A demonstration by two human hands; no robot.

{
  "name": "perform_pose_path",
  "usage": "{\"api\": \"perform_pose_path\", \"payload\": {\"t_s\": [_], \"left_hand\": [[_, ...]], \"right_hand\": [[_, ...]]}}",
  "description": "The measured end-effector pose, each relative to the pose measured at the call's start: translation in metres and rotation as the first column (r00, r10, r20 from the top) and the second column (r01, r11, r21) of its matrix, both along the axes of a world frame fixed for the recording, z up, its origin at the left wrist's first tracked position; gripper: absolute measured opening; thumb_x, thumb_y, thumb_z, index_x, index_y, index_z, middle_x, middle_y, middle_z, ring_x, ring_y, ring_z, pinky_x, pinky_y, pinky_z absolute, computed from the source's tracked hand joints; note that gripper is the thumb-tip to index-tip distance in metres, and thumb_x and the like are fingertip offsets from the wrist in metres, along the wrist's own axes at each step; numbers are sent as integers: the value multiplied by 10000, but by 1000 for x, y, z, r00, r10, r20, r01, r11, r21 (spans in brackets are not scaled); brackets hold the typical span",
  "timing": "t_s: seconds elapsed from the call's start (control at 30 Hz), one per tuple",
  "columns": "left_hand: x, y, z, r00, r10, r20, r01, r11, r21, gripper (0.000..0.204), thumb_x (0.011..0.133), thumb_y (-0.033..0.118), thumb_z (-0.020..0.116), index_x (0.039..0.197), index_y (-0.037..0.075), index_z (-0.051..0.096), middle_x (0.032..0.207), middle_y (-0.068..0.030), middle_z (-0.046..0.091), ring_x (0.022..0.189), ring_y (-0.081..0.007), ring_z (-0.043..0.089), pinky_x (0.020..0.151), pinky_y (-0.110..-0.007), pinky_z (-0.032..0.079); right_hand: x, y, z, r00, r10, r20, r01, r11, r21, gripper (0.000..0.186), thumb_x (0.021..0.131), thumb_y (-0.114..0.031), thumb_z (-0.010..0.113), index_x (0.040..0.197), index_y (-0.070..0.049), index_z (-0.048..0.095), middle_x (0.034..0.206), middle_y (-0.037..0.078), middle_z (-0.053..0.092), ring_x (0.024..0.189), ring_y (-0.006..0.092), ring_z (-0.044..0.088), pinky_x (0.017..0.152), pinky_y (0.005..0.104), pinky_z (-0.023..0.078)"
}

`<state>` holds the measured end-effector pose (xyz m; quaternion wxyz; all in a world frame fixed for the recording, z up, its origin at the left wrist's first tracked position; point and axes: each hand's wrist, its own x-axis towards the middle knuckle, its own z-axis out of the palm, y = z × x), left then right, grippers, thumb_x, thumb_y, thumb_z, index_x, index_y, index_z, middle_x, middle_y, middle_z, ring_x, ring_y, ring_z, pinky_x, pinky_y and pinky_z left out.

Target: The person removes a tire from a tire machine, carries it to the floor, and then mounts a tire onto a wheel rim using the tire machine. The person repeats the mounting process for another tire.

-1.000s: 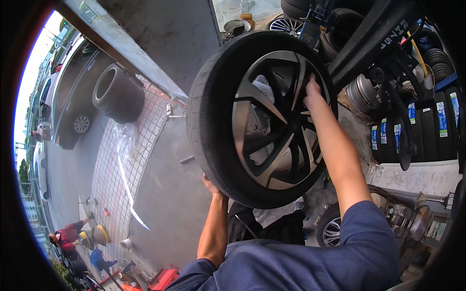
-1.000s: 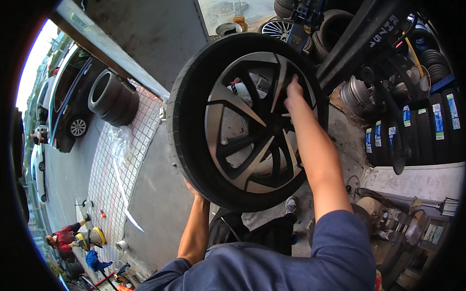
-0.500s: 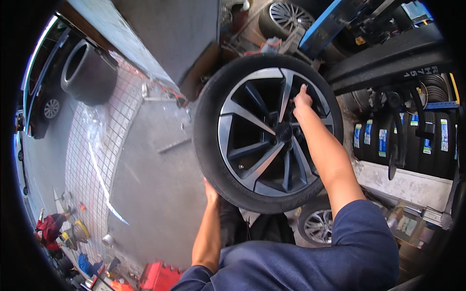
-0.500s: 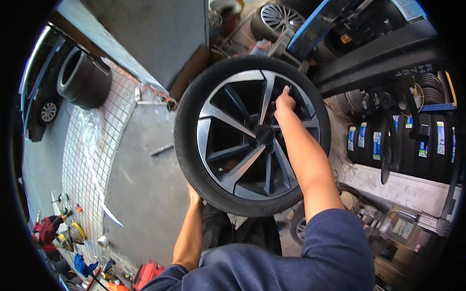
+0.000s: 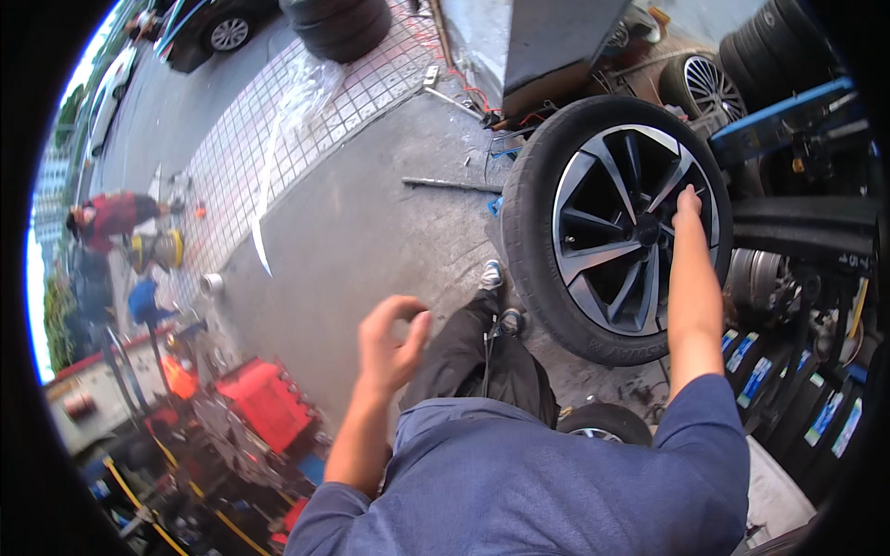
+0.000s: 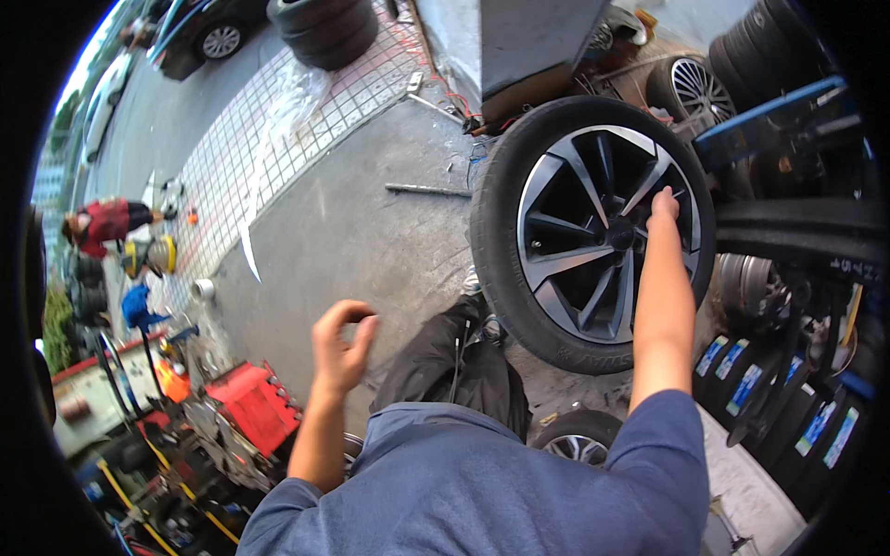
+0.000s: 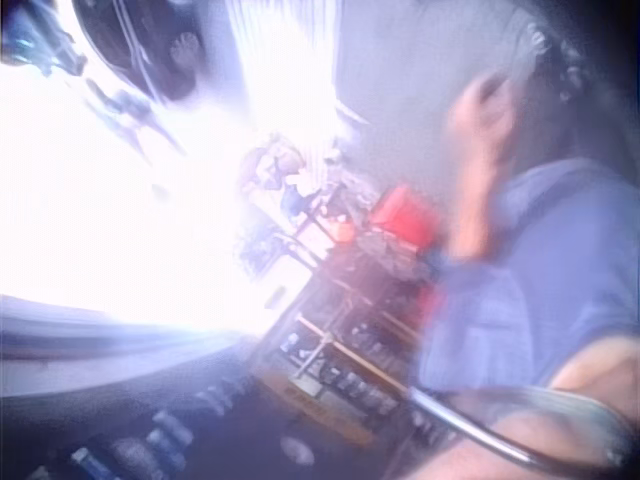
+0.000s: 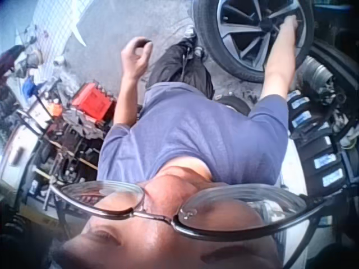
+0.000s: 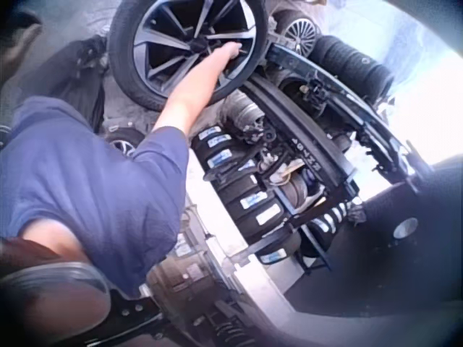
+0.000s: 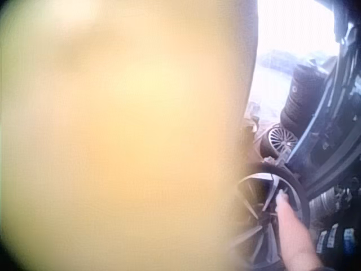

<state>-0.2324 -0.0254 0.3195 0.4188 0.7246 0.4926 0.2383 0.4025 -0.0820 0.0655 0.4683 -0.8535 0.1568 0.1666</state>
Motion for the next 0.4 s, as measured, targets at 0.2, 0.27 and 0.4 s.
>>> {"api": "perform_pose_path", "payload": {"t_s": [0.2, 0.27, 0.4], "left_hand": [[-97, 17, 167, 780, -221, 585, -156, 837, 525, 482, 912, 459, 722, 974, -5, 608, 912, -114, 679, 772, -234, 607, 726, -380, 493], [-152, 57, 223, 704, -584, 404, 351, 780, 518, 569, 885, 521, 742, 1234, 120, 540, 1242, -85, 551, 1009, -272, 552, 884, -426, 460], [-196, 87, 208, 602, -592, 536, 336, 796, 503, 507, 872, 526, 724, 1257, 218, 607, 1185, -46, 536, 1023, -231, 483, 896, -400, 353]], "right_hand": [[-213, -123, 99, 442, 775, 452, -791, 574, -210, 496, 975, -234, 690, 1376, 14, 535, 1175, 136, 676, 1050, 223, 665, 935, 344, 516], [-289, -164, 142, 609, 762, 220, -785, 618, 36, 406, 993, -176, 671, 1336, 11, 561, 1208, 111, 678, 1004, 183, 670, 877, 312, 533], [-395, -179, 191, 761, 645, 74, -649, 758, 62, 414, 1007, -176, 656, 1347, 35, 547, 1264, 174, 676, 896, 185, 707, 782, 292, 548]]}}
